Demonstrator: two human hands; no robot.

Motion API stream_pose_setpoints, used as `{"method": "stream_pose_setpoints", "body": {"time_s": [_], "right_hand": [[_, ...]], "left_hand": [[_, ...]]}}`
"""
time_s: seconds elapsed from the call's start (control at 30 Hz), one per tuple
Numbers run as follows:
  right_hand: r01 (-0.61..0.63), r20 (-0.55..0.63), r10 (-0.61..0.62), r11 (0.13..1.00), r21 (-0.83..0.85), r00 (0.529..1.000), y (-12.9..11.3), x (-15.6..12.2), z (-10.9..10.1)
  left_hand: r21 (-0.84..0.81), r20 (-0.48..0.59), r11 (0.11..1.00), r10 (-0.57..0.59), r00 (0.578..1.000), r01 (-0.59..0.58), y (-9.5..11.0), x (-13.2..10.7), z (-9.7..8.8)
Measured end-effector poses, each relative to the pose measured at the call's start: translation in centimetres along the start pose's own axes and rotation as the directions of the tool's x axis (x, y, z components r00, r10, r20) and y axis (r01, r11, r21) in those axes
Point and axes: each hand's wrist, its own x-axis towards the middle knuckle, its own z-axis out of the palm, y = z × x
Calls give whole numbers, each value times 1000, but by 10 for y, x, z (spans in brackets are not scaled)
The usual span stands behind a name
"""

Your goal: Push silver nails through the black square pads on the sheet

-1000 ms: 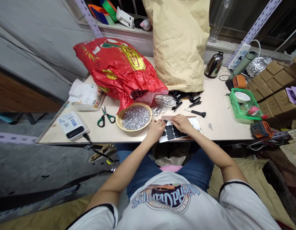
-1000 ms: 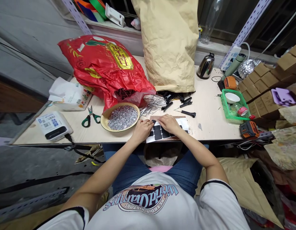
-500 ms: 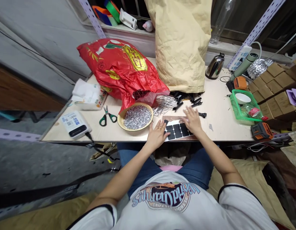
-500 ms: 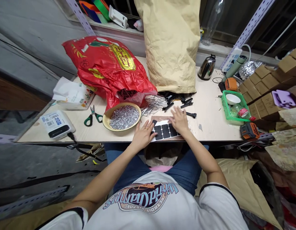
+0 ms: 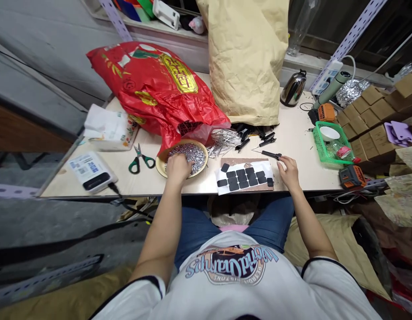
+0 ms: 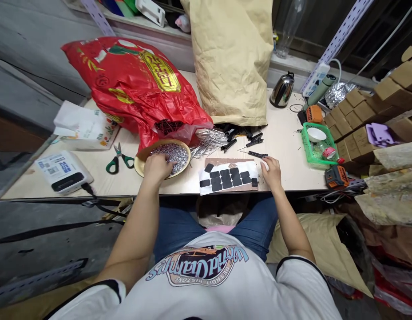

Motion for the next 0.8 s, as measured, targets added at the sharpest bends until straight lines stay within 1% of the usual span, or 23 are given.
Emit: {"method": "stream_pose_setpoints", "body": {"time_s": [0.03, 0.1, 0.17, 0.27, 0.33, 0.4, 0.43, 0.47, 0.53, 0.57, 0.6, 0.63, 0.67, 0.73, 0.8], "right_hand": [[11, 58, -9, 1000, -28, 998, -2, 11, 2], [43, 196, -22, 994, -104, 980, -9, 32, 5], [94, 336, -21, 975, -202, 942, -19, 51, 9], [204, 488, -12, 918, -342, 873, -34, 73, 14], [272, 554, -13, 880, -389, 832, -42, 81, 19], [311, 595, -12, 861, -402, 803, -46, 87, 25], [319, 606, -13, 858, -402, 796, -46, 89, 27], [326, 612, -16, 857, -398, 791, -46, 91, 28], [347, 621, -40, 857, -381, 782, -44, 94, 28], [351, 617, -56, 860, -370, 785, -43, 95, 27], [345, 601, -66, 866, -362, 797, -44, 95, 25], [326, 575, -70, 875, -357, 815, -45, 94, 22], [298, 541, -67, 887, -352, 839, -48, 91, 18], [236, 472, -59, 915, -326, 880, -59, 81, 11], [212, 431, -83, 942, -261, 898, -76, 62, 4]], "left_hand": [[13, 34, 1000, -7, 999, 6, -1, 4, 1], [11, 46, 1000, -12, 999, 12, 2, 6, 3], [-17, 4, 1000, -9, 1000, 9, 7, 3, 1], [-105, -94, 994, -31, 995, 21, 12, -3, -7], [-197, -123, 977, -102, 987, 76, 16, -6, -15], [-344, -101, 924, -216, 971, 169, 24, -9, -23], [-442, -67, 869, -278, 958, 221, 28, -10, -26], [-548, -16, 791, -335, 942, 272, 34, -13, -29], [-736, 135, 573, -398, 907, 361, 47, -18, -32], [-799, 218, 453, -396, 892, 396, 53, -21, -33], [-839, 294, 340, -374, 880, 425, 60, -25, -33], [-861, 355, 246, -337, 872, 446, 66, -28, -33], [-870, 401, 173, -294, 868, 461, 72, -31, -32], [-869, 464, 84, -202, 863, 487, 83, -37, -30], [-855, 510, 44, -107, 854, 516, 94, -42, -27]]}}
